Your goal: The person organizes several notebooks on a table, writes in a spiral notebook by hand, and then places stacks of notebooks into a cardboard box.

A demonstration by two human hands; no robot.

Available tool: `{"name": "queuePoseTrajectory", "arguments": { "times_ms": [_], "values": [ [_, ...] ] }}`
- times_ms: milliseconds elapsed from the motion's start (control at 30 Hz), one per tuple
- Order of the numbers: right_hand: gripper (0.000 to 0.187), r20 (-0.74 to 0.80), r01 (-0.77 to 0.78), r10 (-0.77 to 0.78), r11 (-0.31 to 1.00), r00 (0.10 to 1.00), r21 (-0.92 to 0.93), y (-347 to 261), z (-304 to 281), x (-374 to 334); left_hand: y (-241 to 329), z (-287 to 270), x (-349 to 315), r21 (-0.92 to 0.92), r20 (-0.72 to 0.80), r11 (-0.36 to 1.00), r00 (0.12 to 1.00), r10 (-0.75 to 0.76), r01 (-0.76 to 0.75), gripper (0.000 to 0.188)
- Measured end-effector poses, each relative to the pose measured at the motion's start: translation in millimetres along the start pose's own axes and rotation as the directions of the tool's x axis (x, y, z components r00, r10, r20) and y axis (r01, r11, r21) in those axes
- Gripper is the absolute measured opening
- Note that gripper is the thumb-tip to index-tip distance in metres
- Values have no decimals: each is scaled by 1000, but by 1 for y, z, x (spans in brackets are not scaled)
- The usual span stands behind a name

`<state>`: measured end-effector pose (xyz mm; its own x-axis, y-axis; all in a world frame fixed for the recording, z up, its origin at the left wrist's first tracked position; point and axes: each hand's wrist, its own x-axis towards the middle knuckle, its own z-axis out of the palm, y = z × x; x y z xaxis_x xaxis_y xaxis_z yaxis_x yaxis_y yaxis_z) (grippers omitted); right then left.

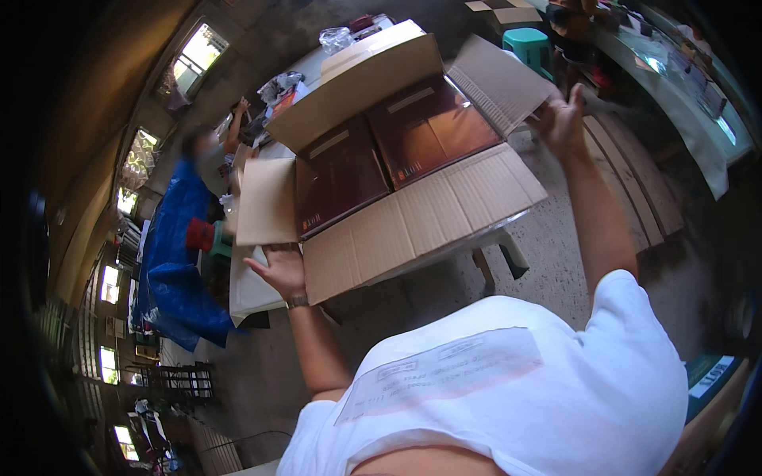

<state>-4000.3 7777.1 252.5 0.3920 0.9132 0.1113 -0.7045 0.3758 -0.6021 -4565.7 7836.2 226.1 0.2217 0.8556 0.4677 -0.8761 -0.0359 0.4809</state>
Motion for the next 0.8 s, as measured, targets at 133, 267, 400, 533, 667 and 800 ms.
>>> {"name": "queuePoseTrajectory", "arguments": {
  "times_ms": [133,267,400,533,667,800],
  "values": [
    [73,316,278,9,454,949,-846,17,39,41,-19,27,47,656,-165,741,985,-41,141,88],
    [58,424,199,144,721,894,-664,-14,59,103,-15,32,91,775,-230,558,954,-190,298,95],
    [47,458,527,461,-24,760,-850,-36,141,137,-23,51,133,953,-190,198,961,-202,230,73],
    [46,123,759,757,-604,642,-243,20,185,191,-69,66,144,855,12,-461,897,-443,-239,69],
    [46,312,637,555,-688,771,-348,63,164,256,-118,114,141,560,-170,-630,669,-724,-539,93],
    [63,251,177,91,487,964,-855,157,162,246,-148,105,131,641,-125,-629,749,-650,-440,88]
  ]
}}
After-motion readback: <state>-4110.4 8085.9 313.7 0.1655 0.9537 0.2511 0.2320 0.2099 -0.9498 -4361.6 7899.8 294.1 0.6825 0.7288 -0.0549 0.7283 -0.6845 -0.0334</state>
